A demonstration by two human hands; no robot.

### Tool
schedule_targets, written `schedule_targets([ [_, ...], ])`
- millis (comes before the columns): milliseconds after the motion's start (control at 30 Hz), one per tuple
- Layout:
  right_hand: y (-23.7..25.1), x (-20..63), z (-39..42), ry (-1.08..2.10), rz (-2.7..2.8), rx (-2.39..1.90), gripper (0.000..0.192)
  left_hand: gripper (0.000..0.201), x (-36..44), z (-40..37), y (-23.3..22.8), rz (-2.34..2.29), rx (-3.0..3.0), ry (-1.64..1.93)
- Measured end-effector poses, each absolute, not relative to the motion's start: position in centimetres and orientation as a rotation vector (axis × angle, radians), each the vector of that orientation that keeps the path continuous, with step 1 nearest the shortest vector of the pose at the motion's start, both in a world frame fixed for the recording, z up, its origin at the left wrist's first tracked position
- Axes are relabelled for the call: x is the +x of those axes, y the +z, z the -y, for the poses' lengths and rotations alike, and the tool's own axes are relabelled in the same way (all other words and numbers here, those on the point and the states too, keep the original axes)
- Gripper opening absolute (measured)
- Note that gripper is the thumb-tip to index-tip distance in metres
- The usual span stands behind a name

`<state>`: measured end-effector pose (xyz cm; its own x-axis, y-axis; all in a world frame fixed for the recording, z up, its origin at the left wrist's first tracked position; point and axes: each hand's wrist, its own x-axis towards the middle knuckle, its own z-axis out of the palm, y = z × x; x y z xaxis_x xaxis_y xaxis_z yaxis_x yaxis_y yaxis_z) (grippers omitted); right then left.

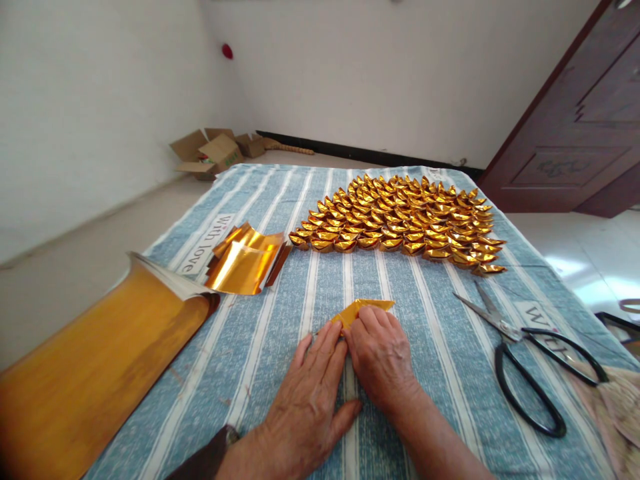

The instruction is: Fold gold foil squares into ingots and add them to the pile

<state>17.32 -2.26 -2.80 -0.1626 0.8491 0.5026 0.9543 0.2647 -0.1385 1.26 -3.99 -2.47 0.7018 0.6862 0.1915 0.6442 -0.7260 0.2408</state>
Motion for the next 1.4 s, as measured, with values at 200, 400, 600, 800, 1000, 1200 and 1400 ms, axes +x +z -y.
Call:
schedule_targets([
  [200, -2.75, 17.3, 2.25, -0.289, 2.053, -1.631, 0.037, 0.069, 1.33, 3.94, -2.4, -1.085, 2.772, 0.38],
  [400, -2.77, 17.3, 2.27, -0.287, 2.053, -1.63, 0.038, 0.068, 1.39, 3.9, -2.33, -1.087, 2.812, 0.366],
  [600, -2.76, 17.28, 2.25, -0.291, 2.051, -1.631, 0.038, 0.069, 1.38, 3.87, -2.11, -1.084, 2.788, 0.339],
  [800, -2.86, 17.29, 2.23, -0.303, 2.05, -1.624, 0.039, 0.07, 1.38, 3.83, -2.06, -1.078, 2.787, 0.332],
  [1000, -2.85, 17.31, 2.3, -0.299, 2.049, -1.624, 0.038, 0.068, 1.24, 3.88, -2.1, -1.068, 2.754, 0.369],
  [1200, -3.06, 17.35, 2.34, -0.264, 2.03, -1.616, 0.037, 0.068, 1.32, 3.81, -2.26, -1.082, 2.703, 0.367],
  [1400, -3.26, 17.41, 2.37, -0.228, 1.996, -1.591, 0.035, 0.074, 1.33, 3.64, -2.18, -1.079, 2.645, 0.334],
])
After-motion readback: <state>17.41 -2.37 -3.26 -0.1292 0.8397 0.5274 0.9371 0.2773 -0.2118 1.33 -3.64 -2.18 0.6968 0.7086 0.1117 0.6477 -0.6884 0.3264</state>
